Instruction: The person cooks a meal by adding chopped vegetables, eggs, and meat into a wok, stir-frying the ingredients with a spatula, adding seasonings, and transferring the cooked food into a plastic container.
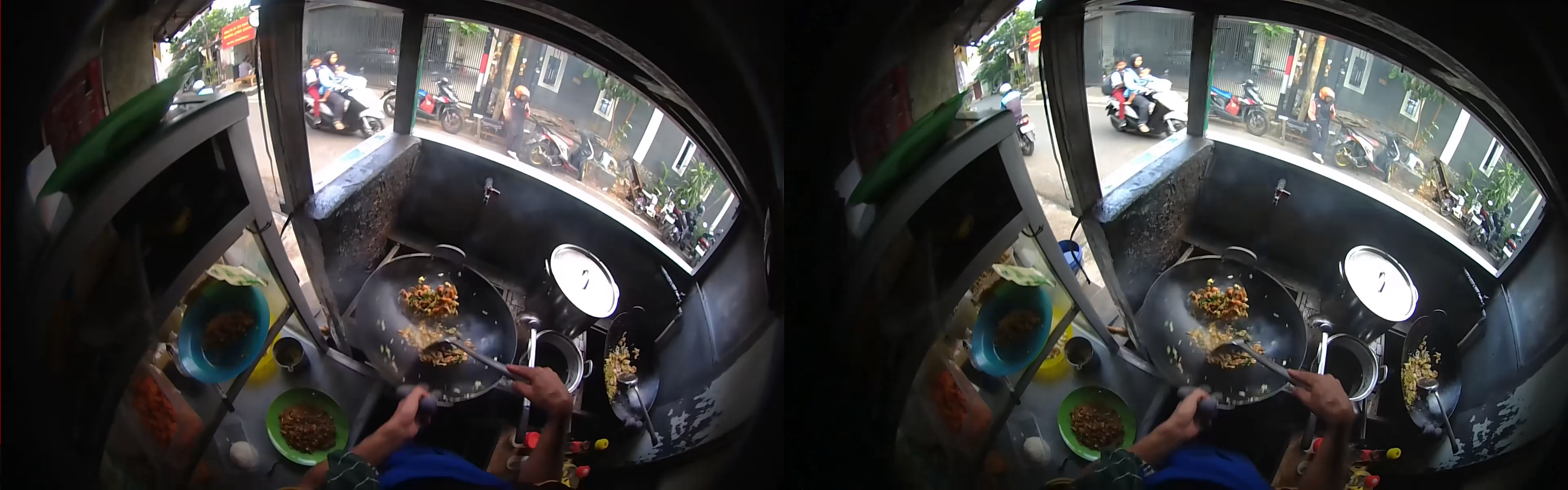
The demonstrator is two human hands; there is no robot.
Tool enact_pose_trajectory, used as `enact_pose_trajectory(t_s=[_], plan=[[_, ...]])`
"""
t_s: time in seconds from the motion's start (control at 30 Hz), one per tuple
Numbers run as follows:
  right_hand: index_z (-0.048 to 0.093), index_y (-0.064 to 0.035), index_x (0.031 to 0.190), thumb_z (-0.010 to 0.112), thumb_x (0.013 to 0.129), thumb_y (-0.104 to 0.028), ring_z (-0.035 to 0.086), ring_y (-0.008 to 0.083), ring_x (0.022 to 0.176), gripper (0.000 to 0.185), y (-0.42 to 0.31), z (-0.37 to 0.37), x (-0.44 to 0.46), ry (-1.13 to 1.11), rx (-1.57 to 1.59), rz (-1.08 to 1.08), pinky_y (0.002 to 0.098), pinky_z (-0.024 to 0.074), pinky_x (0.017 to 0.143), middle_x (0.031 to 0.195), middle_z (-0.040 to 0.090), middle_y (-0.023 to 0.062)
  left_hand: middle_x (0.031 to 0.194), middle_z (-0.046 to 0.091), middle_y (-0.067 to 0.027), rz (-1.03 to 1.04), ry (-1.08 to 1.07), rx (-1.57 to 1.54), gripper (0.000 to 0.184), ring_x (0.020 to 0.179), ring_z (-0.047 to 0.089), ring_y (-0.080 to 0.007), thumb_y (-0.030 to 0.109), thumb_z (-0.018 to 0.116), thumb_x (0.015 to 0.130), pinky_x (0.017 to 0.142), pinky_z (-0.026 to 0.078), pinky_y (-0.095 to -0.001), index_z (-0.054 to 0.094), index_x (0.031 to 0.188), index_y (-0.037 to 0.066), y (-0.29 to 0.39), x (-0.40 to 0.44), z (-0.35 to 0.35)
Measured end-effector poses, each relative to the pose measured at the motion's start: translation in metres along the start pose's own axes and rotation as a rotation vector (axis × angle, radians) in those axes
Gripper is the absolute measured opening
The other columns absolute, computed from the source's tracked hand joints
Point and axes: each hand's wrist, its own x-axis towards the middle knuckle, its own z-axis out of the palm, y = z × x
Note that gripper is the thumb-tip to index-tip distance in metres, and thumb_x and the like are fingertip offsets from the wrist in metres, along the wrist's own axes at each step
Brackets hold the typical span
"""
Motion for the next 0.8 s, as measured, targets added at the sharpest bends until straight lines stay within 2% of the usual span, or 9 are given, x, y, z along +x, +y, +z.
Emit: enact_pose_trajectory(t_s=[0.1,0.2,0.3,0.37,0.47,0.53,0.6,0.7,0.8], plan=[[0.055,-0.0154,0.123,0.06,0.082,-0.021,0.06,0.0357,0.094,0.042,0.022,0.059,0.082,0.274,0.081,-0.165,0.041,0.0487,0.08,0.102,0.063,0.0174,0.063,0.055,-0.0012,0.132,0.216,0.112,0.015,0.053,0.053,-0.0143,0.029,0.06,0.071,0.044,0.04,-0.0293,0.056,0.074,0.014,0.02,0.069,0.005],[0.054,-0.0155,0.124,0.06,0.081,-0.021,0.061,0.0355,0.09,0.043,0.006,0.055,0.082,0.333,0.09,-0.146,0.0412,0.0481,0.08,0.095,0.064,0.0185,0.069,0.058,-0.0036,0.115,0.063,-0.027,0.017,0.057,0.056,-0.017,0.026,0.055,0.076,0.047,0.042,-0.0311,0.057,0.084,0.01,-0.006,0.051,-0.016],[0.057,-0.0161,0.121,0.063,0.078,-0.019,0.064,0.0314,0.09,0.043,-0.023,0.001,-0.001,0.254,0.106,-0.072,0.0373,0.0489,0.081,0.097,0.065,0.0167,0.074,0.059,-0.0042,-0.219,-0.006,-0.14,0.019,0.061,0.057,-0.0182,0.024,0.051,0.08,0.05,0.046,-0.032,0.056,0.092,0.01,-0.026,-0.011,-0.038],[0.061,-0.013,0.116,0.063,0.078,-0.016,0.062,0.0299,0.096,0.038,-0.018,-0.011,-0.022,0.16,0.15,0.003,0.0357,0.0485,0.085,0.103,0.064,0.016,0.072,0.058,-0.003,-0.095,-0.023,-0.112,0.018,0.06,0.057,-0.0168,0.026,0.051,0.082,0.05,0.046,-0.0325,0.056,0.092,0.011,-0.008,-0.032,0.002],[0.06,-0.0122,0.117,0.061,0.078,-0.016,0.063,0.0314,0.093,0.039,0.005,0.033,0.028,0.169,0.069,-0.099,0.0381,0.0487,0.083,0.102,0.064,0.0163,0.064,0.055,-0.0012,0.1,0.051,-0.018,0.017,0.052,0.053,-0.0143,0.029,0.056,0.078,0.044,0.043,-0.0296,0.056,0.076,0.013,0.01,0.043,0.017],[0.059,-0.0122,0.119,0.06,0.079,-0.016,0.063,0.0333,0.091,0.04,0.008,0.072,0.078,0.38,0.122,-0.095,0.0401,0.0485,0.08,0.102,0.064,0.0179,0.058,0.052,-0.0003,0.172,0.189,0.074,0.018,0.048,0.052,-0.0139,0.031,0.058,0.076,0.042,0.041,-0.0283,0.056,0.072,0.014,0.01,0.075,0.009],[0.058,-0.0127,0.12,0.06,0.08,-0.016,0.062,0.035,0.089,0.04,0.001,0.06,0.08,0.418,0.106,-0.093,0.0419,0.0481,0.079,0.1,0.064,0.0188,0.067,0.056,-0.0033,0.119,0.095,-0.008,0.019,0.056,0.056,-0.0153,0.028,0.057,0.075,0.046,0.042,-0.0292,0.059,0.077,0.009,-0.005,0.049,-0.01],[0.06,-0.0118,0.118,0.061,0.079,-0.015,0.064,0.0307,0.087,0.039,-0.028,0.011,-0.001,0.372,0.187,-0.028,0.0386,0.0494,0.078,0.096,0.066,0.0161,0.07,0.057,-0.0036,-0.228,-0.007,-0.168,0.014,0.055,0.056,-0.0164,0.02,0.053,0.078,0.042,0.042,-0.0308,0.056,0.087,0.011,-0.024,-0.011,-0.036],[0.059,-0.0069,0.118,0.062,0.079,-0.012,0.064,0.026,0.095,0.04,-0.021,-0.004,-0.029,0.182,0.113,0.002,0.0324,0.0482,0.086,0.103,0.065,0.0154,0.068,0.055,-0.0008,-0.007,-0.059,-0.086,0.015,0.059,0.055,-0.0137,0.026,0.058,0.08,0.044,0.042,-0.0289,0.057,0.084,0.011,-0.003,-0.011,0.002]])
